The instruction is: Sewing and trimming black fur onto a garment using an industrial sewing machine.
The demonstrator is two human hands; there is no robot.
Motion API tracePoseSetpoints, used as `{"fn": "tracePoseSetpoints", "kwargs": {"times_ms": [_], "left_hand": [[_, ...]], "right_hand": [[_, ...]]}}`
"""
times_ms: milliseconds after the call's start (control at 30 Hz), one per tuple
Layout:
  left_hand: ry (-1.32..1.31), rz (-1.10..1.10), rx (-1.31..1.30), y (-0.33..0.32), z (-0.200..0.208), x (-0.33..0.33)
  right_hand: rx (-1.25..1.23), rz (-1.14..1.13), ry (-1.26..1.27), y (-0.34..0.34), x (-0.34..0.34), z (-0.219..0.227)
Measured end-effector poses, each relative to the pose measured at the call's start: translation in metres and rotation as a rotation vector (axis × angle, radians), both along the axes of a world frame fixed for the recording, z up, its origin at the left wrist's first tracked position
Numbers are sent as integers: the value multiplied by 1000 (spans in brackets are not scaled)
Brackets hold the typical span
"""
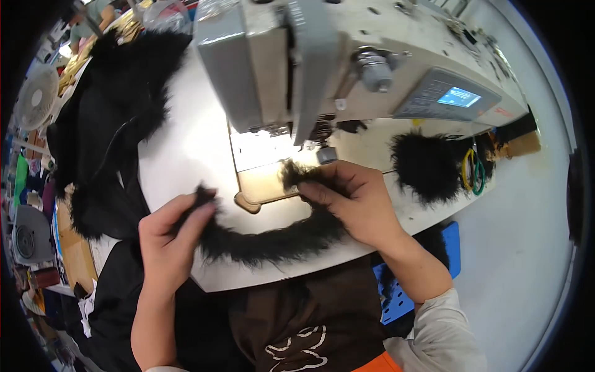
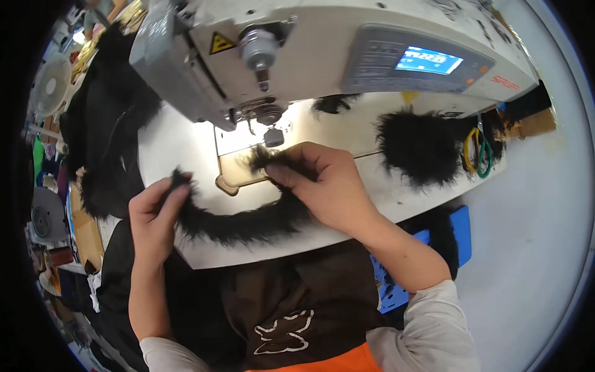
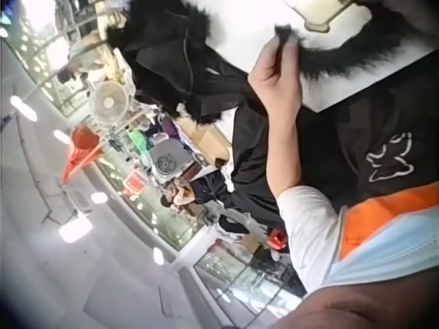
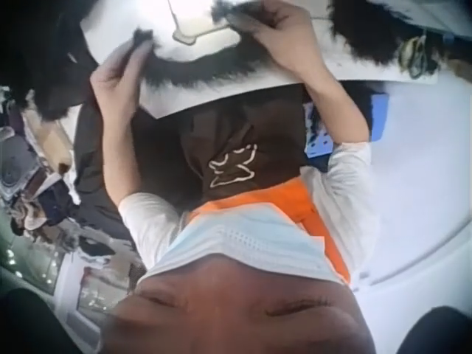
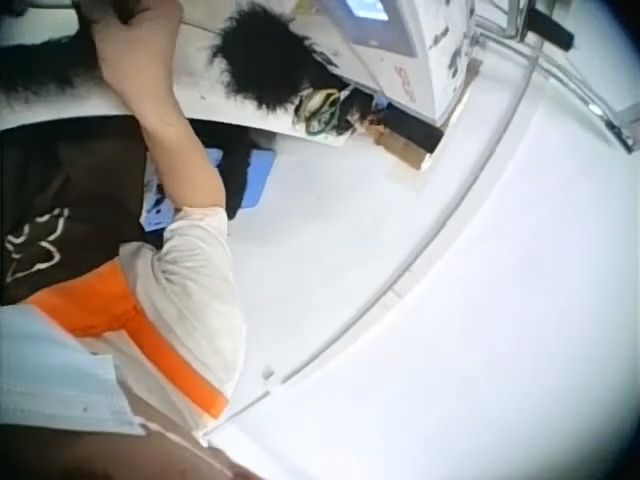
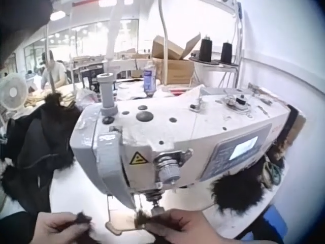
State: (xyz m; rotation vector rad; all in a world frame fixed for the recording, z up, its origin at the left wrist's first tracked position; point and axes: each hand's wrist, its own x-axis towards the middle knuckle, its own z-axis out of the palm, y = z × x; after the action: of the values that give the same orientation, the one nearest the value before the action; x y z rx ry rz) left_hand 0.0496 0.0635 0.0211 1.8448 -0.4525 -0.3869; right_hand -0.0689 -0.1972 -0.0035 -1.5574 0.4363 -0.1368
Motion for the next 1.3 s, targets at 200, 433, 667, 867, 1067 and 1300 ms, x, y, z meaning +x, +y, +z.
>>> {"fn": "tracePoseSetpoints", "kwargs": {"times_ms": [200, 433, 667, 867, 1067, 1300], "left_hand": [[-489, -213, 154, -36, -19, 15], [-625, -220, 147, -51, -33, 23], [-807, -280, 151, -67, -46, 32], [-853, -343, 200, -72, -47, 33], [-1106, -418, 346, -75, -38, 34], [-1264, -446, 502, -80, -30, 23]], "right_hand": [[-467, 168, -86, -12, 12, 3], [-950, 281, -248, -20, 28, 1], [-1043, 293, -359, -29, 47, -27], [-861, 291, -213, -34, 51, -30], [-877, 278, -277, -41, 49, -33], [-911, 235, -364, -36, 50, -20]]}}
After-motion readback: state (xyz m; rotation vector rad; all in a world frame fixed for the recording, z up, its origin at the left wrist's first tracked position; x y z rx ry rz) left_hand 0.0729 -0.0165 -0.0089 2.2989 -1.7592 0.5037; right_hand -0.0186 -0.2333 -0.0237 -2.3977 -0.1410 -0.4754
